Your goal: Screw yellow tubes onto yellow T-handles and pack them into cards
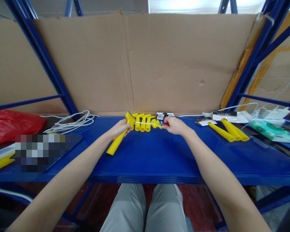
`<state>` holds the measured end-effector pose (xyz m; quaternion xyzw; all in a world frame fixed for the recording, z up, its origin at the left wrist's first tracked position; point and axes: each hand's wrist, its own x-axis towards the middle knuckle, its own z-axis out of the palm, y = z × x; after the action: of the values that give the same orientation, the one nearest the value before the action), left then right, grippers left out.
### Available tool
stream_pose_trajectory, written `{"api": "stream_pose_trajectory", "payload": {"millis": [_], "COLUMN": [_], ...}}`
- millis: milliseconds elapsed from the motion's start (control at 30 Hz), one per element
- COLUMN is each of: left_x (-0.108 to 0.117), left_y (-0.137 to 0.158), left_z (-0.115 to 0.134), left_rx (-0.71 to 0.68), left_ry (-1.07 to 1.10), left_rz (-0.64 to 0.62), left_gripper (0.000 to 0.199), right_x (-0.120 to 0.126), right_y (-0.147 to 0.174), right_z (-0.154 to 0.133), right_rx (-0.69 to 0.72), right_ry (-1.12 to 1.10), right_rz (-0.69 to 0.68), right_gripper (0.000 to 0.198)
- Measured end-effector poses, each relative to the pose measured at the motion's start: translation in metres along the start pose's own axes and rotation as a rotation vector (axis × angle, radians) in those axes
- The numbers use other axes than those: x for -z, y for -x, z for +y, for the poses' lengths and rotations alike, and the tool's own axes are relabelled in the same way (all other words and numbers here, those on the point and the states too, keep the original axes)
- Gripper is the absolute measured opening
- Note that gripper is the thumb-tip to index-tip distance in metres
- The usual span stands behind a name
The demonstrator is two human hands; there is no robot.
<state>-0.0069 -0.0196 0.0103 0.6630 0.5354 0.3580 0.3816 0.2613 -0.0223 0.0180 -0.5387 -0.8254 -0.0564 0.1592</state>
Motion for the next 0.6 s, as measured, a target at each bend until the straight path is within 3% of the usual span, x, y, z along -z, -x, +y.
{"api": "stream_pose_trajectory", "payload": {"millis": [467, 600], "left_x": [0.003, 0.001], "left_y": [-0.004, -0.002], "left_z": [-0.005, -0.002], "left_rx": [-0.002, -0.003], "left_ry": [0.100, 0.094], "left_rz": [0.046, 0.050], "left_gripper": [0.012, 0.011], "right_x": [0.000, 0.003], "right_y": [0.004, 0.006], "right_z": [-0.015, -0.018], "right_rx": [0.012, -0.039], "right_ry": [0.234, 0.238], "right_rz": [0.083, 0.036], "right_gripper": [0.013, 0.019]}}
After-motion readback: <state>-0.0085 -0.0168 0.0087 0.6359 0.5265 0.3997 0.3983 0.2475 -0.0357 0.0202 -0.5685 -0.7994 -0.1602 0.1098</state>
